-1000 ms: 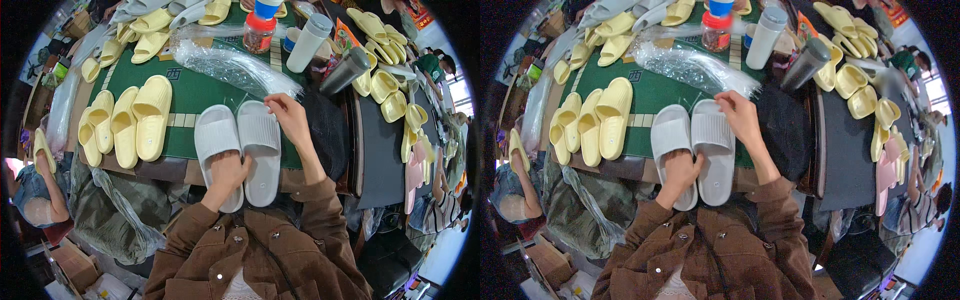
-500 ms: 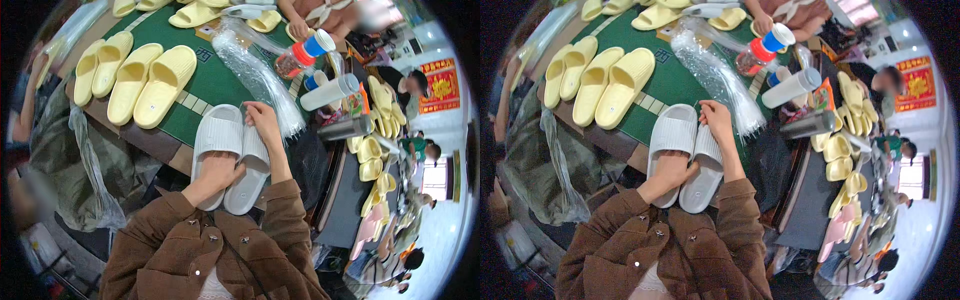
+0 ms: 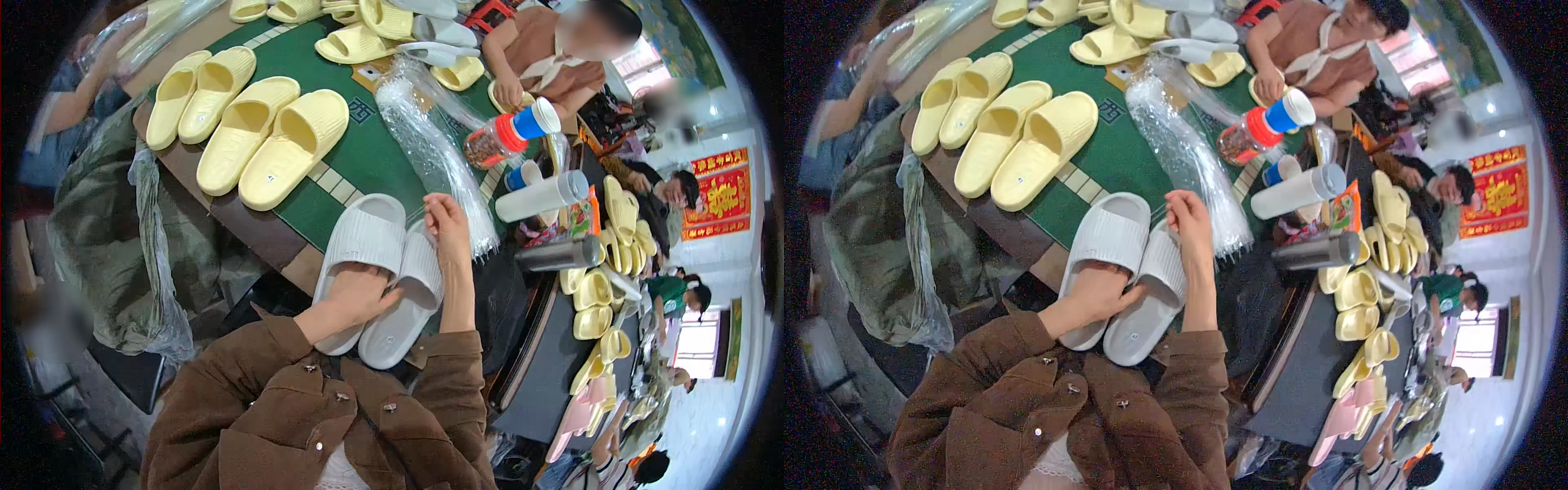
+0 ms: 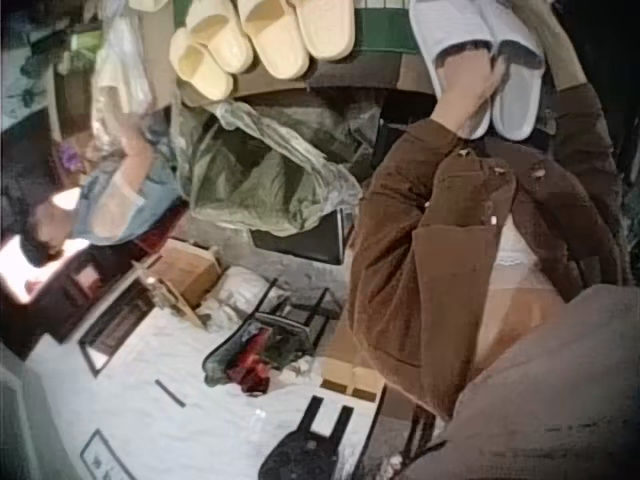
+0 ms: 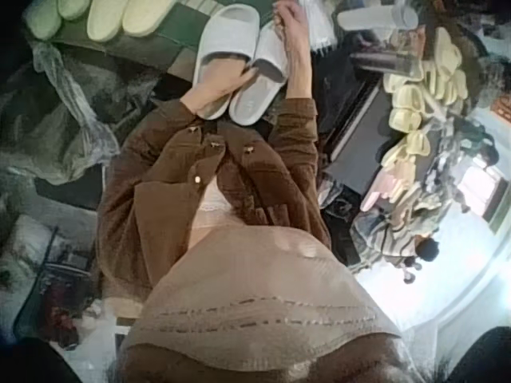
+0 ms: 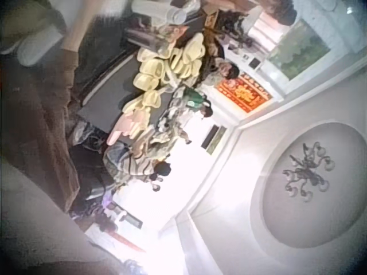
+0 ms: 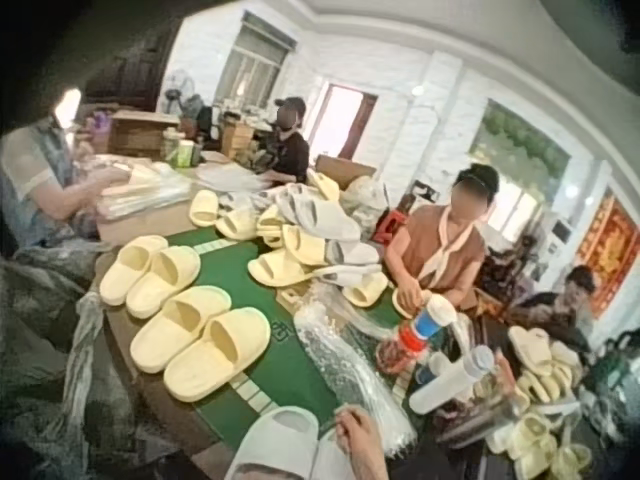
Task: The person pairs slippers together by threading plastic tag fasteners through each pair by hand, locking the fasteners, and setting the slippers aside.
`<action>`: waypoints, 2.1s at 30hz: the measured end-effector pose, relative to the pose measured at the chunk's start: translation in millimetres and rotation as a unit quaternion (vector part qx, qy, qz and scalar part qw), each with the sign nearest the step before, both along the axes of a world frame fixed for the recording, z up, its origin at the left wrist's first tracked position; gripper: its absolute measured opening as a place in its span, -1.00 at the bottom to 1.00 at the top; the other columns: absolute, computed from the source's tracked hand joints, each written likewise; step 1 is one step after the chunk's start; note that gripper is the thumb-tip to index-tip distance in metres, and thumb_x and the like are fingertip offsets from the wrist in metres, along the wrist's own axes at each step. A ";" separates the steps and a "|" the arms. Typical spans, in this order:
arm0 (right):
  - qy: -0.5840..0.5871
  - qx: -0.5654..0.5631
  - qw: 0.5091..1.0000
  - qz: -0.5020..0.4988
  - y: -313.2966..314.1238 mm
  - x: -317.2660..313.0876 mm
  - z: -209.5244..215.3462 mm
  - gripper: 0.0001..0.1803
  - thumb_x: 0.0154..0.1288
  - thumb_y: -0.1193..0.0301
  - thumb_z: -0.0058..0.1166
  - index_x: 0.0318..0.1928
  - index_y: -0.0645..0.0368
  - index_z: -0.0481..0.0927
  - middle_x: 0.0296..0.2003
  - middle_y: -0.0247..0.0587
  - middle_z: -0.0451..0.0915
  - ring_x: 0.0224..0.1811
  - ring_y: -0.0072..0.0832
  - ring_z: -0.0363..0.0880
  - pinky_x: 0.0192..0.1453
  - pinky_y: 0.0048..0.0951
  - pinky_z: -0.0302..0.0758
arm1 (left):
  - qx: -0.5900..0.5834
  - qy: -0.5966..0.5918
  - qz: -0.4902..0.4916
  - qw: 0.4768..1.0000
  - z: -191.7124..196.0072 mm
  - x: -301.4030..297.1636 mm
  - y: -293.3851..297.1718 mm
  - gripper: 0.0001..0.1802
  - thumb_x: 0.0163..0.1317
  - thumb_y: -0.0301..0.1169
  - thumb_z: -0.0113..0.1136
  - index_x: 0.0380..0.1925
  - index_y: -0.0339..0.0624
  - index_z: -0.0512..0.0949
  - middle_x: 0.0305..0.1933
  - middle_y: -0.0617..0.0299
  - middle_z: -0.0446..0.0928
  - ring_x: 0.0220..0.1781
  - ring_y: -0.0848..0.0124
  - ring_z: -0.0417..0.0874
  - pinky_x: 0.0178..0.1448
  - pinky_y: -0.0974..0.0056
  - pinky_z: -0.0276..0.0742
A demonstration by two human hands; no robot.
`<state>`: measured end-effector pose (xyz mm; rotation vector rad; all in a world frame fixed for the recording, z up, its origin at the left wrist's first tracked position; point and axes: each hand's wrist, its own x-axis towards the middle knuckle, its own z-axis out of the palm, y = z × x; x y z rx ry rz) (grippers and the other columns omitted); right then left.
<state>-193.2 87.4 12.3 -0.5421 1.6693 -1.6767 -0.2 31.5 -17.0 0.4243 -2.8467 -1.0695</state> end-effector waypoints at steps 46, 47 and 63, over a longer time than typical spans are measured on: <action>0.051 -0.058 0.985 -0.157 18.5 45.9 -10.9 -0.91 0.27 0.48 0.11 -0.26 0.23 0.59 -0.51 -0.43 0.51 -0.52 -0.74 0.35 -0.47 -0.69 0.25 | 0.176 0.289 0.082 0.937 10.3 -69.3 -36.5 -0.85 0.18 -0.45 0.14 -0.27 -0.25 0.56 -0.33 0.06 0.54 -0.39 0.19 0.57 -0.30 0.22 0.45; 0.037 -0.062 0.986 -0.151 21.8 48.2 -7.1 -0.92 0.27 0.48 0.11 -0.27 0.24 0.59 -0.51 -0.42 0.51 -0.52 -0.73 0.35 -0.47 -0.68 0.26 | 0.194 0.292 0.091 0.932 8.0 -69.2 -32.8 -0.85 0.18 -0.45 0.14 -0.27 -0.25 0.56 -0.33 0.07 0.54 -0.40 0.19 0.56 -0.30 0.21 0.45; -0.028 -0.160 0.971 -0.177 20.9 44.7 -15.6 -0.96 0.27 0.55 0.10 -0.26 0.20 0.58 -0.48 -0.48 0.50 -0.46 -0.77 0.38 -0.38 -0.73 0.29 | 0.168 0.306 0.085 0.933 13.1 -70.8 -33.8 -0.88 0.18 -0.51 0.14 -0.27 -0.24 0.55 -0.33 0.09 0.52 -0.39 0.20 0.57 -0.32 0.25 0.45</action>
